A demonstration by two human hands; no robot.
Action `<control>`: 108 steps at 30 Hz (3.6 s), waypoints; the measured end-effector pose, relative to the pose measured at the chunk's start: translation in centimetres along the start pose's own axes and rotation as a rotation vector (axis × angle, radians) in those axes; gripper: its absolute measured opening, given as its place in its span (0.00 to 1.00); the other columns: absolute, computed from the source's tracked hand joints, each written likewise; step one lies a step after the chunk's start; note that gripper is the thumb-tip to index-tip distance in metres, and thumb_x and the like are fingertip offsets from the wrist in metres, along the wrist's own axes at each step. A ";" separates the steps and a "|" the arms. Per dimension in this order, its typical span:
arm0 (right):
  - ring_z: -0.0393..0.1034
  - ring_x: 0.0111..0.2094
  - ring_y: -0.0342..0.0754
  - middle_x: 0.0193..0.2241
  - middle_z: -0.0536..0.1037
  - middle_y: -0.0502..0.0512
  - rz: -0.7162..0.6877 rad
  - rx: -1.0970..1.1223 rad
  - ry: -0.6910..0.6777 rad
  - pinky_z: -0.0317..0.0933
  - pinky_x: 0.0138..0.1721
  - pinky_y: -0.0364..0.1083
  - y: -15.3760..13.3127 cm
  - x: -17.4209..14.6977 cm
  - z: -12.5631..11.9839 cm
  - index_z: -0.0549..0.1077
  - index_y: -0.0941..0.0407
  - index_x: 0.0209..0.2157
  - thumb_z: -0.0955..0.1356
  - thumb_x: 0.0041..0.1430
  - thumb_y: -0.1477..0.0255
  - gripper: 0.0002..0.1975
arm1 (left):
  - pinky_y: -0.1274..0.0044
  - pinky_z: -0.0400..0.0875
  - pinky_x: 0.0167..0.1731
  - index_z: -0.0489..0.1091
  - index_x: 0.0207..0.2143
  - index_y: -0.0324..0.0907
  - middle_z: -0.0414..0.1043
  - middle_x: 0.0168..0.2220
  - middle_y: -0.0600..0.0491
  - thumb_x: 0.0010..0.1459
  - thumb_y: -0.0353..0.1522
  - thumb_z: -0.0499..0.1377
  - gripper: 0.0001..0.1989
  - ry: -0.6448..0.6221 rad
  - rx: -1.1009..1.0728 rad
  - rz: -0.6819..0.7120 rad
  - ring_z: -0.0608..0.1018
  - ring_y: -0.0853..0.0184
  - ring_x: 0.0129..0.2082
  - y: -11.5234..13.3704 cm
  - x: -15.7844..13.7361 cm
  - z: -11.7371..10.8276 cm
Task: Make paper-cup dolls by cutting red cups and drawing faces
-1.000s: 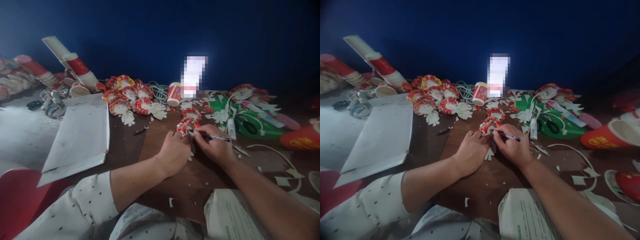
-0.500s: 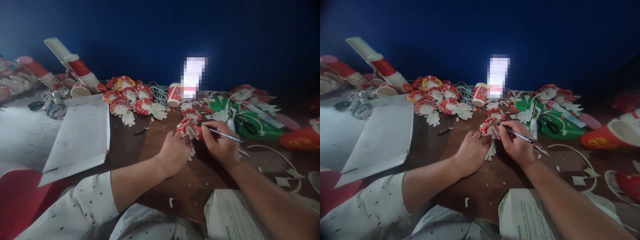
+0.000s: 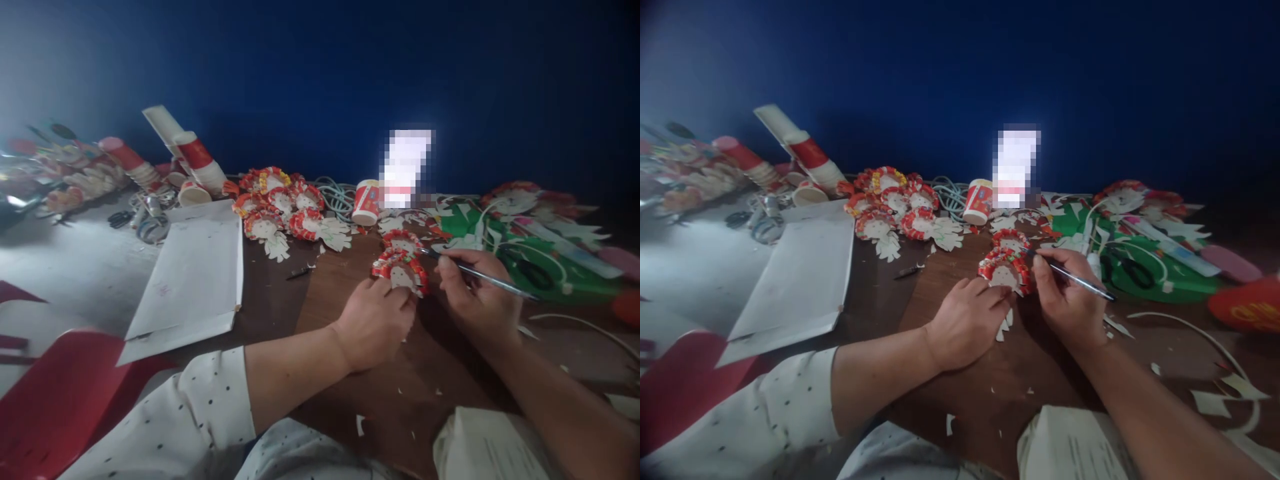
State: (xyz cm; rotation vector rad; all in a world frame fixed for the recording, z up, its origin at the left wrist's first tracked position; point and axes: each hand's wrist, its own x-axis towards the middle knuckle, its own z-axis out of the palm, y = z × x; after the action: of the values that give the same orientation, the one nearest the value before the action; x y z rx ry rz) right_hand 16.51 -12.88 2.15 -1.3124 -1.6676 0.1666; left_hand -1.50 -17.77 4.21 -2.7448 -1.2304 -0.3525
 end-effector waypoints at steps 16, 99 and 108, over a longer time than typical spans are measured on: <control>0.73 0.33 0.50 0.34 0.77 0.57 0.068 -0.010 -0.039 0.66 0.38 0.50 0.1 0.1 0.2 0.74 0.56 0.39 0.65 0.58 0.60 0.15 | 0.69 0.68 0.46 0.61 0.58 0.38 0.68 0.47 0.45 0.63 0.31 0.46 0.22 0.255 -0.135 -0.101 0.70 0.62 0.43 -0.6 0.3 0.6; 0.73 0.42 0.49 0.38 0.79 0.55 0.005 0.084 0.024 0.65 0.48 0.49 1.9 1.5 0.3 0.75 0.54 0.39 0.63 0.61 0.67 0.11 | 0.65 0.61 0.49 0.60 0.56 0.32 0.68 0.51 0.43 0.58 0.36 0.52 0.26 0.497 -0.084 -1.220 0.69 0.54 0.52 -28.8 2.7 -5.1; 0.74 0.39 0.48 0.37 0.79 0.54 0.004 0.055 0.067 0.67 0.44 0.47 1.8 1.5 0.3 0.75 0.54 0.37 0.64 0.60 0.67 0.10 | 0.65 0.54 0.40 0.71 0.40 0.40 0.71 0.31 0.46 0.54 0.42 0.51 0.19 0.841 -0.246 -0.858 0.65 0.56 0.54 -28.9 3.3 -11.6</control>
State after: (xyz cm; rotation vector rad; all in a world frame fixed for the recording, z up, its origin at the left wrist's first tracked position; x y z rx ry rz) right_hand 17.52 -10.83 1.74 -1.2671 -1.5927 0.1684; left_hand -22.88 1.58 16.49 -1.6305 -2.0050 -1.5841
